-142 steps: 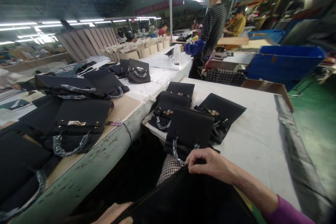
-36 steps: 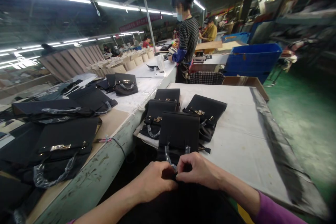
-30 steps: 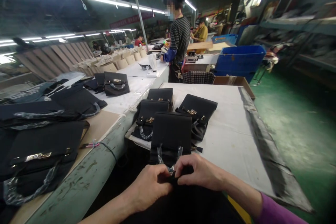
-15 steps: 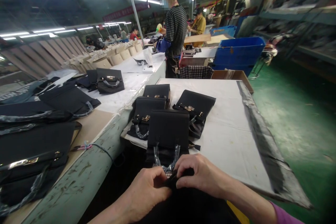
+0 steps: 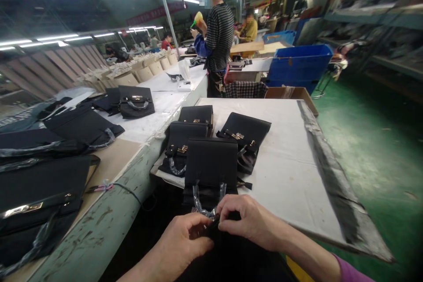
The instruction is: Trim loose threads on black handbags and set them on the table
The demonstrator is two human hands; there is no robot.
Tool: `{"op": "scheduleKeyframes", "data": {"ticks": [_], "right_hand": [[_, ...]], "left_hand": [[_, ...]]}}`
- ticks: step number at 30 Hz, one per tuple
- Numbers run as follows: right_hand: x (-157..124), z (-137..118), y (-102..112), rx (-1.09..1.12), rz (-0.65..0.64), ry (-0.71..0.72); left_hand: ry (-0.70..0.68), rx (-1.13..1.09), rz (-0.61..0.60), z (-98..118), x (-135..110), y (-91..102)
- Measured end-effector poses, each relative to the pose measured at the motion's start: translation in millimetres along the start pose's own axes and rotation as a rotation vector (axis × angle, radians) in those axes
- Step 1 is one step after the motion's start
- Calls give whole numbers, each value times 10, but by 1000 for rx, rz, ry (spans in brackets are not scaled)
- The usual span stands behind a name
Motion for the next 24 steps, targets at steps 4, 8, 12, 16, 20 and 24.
{"op": "scheduleKeyframes", "data": {"ticks": [4, 8, 12, 16, 20, 24], "right_hand": [[13, -15, -12, -68, 54, -4], [14, -10, 29, -84, -2, 37], [-6, 8, 67, -55, -99, 81], [-33, -7, 51, -64, -150, 115], [-54, -35, 37, -84, -132, 142], [-82, -65, 47, -155, -79, 165]], "left_hand": [[-6, 51, 4, 1, 0, 44], [0, 44, -5, -3, -16, 64], [14, 24, -4, -16, -31, 59], [-6, 40, -6, -5, -40, 48], [-44, 16, -11, 41, -55, 39], [-77, 71, 5, 103, -82, 34]]}}
Point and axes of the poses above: each hand's wrist, its own x-axis towards the middle knuckle, its own y-axis out of the back of the hand, z = x × y, the point moved 3 cm from there along x, towards the middle knuckle, and after that the axes turned 9 degrees about -y, right-handed, at the moved point
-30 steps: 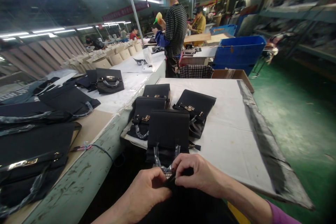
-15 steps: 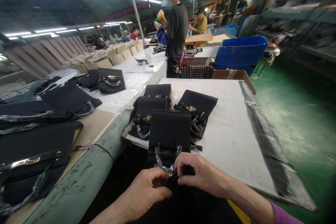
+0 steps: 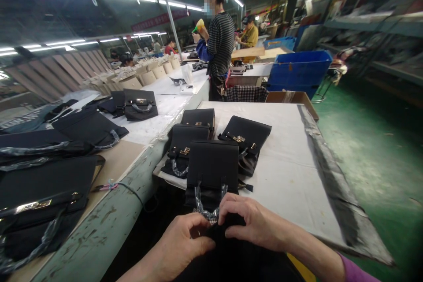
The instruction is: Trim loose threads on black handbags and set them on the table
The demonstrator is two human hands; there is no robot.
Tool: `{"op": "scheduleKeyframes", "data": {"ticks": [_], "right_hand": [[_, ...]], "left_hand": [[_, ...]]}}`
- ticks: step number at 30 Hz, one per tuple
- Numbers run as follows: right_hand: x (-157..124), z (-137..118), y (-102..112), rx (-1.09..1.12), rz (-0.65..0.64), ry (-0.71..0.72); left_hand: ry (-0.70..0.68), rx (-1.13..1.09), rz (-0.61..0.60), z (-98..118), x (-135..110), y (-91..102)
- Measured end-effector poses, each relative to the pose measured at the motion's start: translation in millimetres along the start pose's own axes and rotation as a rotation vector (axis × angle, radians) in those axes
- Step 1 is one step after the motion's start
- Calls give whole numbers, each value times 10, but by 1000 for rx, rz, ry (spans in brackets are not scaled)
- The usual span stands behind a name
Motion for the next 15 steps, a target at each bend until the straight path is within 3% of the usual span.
{"op": "scheduleKeyframes", "data": {"ticks": [7, 15], "right_hand": [[-5, -64, -24, -95, -71, -37], [59, -110, -37, -61, -115, -51]], "left_hand": [[-79, 236, 45, 111, -20, -2], [-79, 166, 51, 120, -53, -2]]}}
Point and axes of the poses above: each hand's wrist, its own x-axis towards the middle knuckle, its own y-axis out of the back of the hand, z = x × y, the point moved 3 cm from there along x, towards the middle knuckle, and after that the axes turned 9 degrees about -y, right-handed, at the moved point
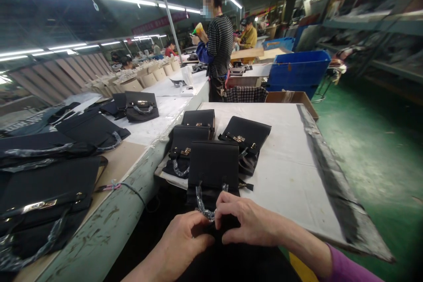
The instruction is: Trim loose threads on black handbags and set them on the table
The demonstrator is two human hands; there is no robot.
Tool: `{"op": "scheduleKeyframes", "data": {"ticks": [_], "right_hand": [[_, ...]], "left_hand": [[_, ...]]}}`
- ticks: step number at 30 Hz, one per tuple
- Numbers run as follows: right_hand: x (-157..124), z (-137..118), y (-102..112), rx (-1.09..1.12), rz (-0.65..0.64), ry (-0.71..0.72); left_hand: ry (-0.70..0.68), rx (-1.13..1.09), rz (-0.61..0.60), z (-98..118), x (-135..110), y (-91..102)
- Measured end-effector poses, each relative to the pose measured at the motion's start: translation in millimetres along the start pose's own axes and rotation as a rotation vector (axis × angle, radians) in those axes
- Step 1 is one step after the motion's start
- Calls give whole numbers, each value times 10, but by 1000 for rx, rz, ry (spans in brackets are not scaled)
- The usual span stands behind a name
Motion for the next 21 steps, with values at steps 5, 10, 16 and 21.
{"op": "scheduleKeyframes", "data": {"ticks": [5, 10, 16, 21], "right_hand": [[-26, 4, 16, 11, -16, 14], [-46, 3, 28, -13, 52, -19], [-39, 23, -5, 69, 31, 46], [-50, 34, 2, 146, 24, 85]], "left_hand": [[79, 46, 11, -90, -23, 9], [30, 139, 66, -96, -58, 32], [-101, 171, 3, -54, -40, 20], [-118, 160, -17, -9, -20, 18]]}}
Point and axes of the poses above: each hand's wrist, its own x-axis towards the middle knuckle, its own y-axis out of the back of the hand, z = x × y, the point moved 3 cm from there along x, towards the middle knuckle, and after that the axes turned 9 degrees about -y, right-handed, at the moved point
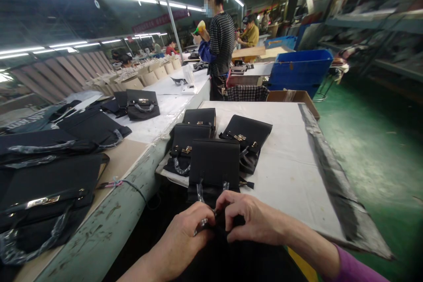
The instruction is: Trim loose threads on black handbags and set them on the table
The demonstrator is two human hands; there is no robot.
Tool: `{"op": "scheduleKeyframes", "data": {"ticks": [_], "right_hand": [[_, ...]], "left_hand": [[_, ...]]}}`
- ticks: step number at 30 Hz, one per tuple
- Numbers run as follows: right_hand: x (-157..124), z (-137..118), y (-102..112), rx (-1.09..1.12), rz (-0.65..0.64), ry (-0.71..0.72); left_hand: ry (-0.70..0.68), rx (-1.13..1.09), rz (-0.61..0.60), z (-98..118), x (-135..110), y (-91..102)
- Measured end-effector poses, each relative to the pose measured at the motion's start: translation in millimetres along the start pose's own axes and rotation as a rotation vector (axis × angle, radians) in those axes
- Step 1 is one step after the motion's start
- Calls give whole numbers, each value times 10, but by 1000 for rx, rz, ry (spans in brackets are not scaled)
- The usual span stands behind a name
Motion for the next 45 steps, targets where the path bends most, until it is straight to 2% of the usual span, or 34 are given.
{"op": "scheduleKeyframes", "data": {"ticks": [9, 21, 33, 39, 41, 45], "right_hand": [[-53, -17, 21, -17, -12, 36], [-95, 10, 38, -67, 51, -21], [-30, 33, 17, -47, -10, -36], [52, 35, 0, 25, 54, -116], [65, 40, 6, 52, 86, -133], [70, 44, 21, 87, 124, -148]], "left_hand": [[-20, -36, -60, 52, 34, -24], [25, -285, -82, 4, 55, -97], [14, -219, -117, 32, 62, -96], [-6, -221, -94, 14, 44, -78], [29, -230, -46, -31, 30, -79], [233, -284, 31, -162, -3, -91]]}}
Point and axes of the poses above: each hand's wrist, its own x-axis towards the middle knuckle, its own y-axis out of the back of the hand, z = x × y, the point moved 3 cm from there along x, towards the middle knuckle, and after that the axes turned 9 degrees about -y, right-handed, at the moved point
